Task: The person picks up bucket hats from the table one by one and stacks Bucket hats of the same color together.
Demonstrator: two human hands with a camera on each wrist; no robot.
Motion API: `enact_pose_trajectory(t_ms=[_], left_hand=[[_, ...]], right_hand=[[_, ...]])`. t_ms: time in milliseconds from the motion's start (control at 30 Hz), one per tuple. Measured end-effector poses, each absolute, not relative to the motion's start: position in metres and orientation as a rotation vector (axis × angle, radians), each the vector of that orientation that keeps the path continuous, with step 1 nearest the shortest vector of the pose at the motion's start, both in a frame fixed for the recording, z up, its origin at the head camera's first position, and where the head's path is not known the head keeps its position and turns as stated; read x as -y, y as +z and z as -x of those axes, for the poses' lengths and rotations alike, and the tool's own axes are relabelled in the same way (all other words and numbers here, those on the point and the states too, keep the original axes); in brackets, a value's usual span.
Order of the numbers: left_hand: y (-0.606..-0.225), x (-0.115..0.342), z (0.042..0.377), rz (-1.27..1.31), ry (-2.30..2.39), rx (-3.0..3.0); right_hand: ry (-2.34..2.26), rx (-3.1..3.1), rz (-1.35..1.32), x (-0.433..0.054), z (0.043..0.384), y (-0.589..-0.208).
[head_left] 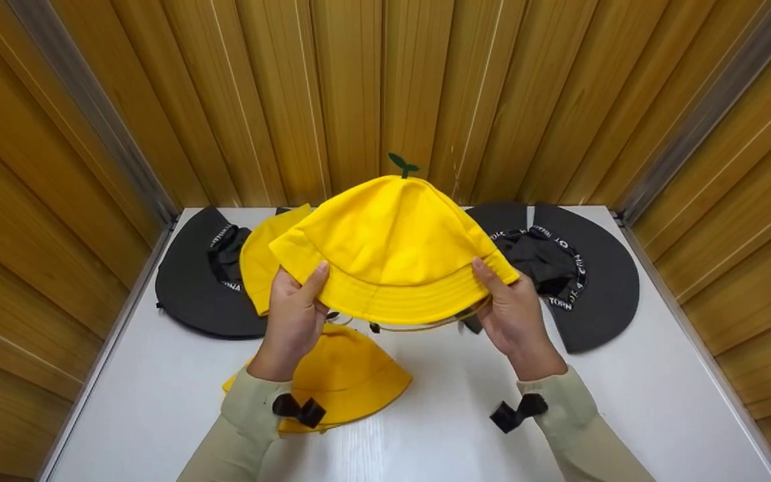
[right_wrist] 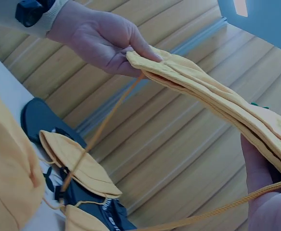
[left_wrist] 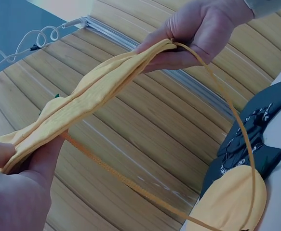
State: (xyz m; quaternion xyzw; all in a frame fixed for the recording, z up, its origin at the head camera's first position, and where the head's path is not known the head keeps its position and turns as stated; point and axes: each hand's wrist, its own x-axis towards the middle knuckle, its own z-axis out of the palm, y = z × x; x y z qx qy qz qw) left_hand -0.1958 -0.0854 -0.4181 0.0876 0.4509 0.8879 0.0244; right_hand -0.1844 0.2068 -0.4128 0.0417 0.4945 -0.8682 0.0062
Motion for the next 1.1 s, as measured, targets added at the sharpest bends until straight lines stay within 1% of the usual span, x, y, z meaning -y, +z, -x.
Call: enact_pose_trajectory(t_ms=[100, 233, 733, 967, 1100], left_hand=[[-0.421, 0.096, 0.194, -0.238, 2.739, -1.463], [-0.432, 0.112, 0.190, -0.117, 2.708, -1.545], [-0.496, 0.161, 0.161, 0.227, 2.446, -1.834], [-0.518, 0.175, 0.156, 0.398, 2.321, -1.894], [-0.526, 0.183, 0.156, 0.491, 2.265, -1.929]], right_hand=[[-2.708, -1.516, -0.118, -0.197, 0.184, -0.419], [-2.650, -1.504, -0.133, -0.184, 0.182, -0.433], [-2.368, -1.623, -0.147, -0.151, 0.171, -0.505], [-2.201, -1.844, -0.230, -0.142, 0.169, -0.531], [-2.140, -1.957, -0.209, -0.139, 0.167, -0.539]])
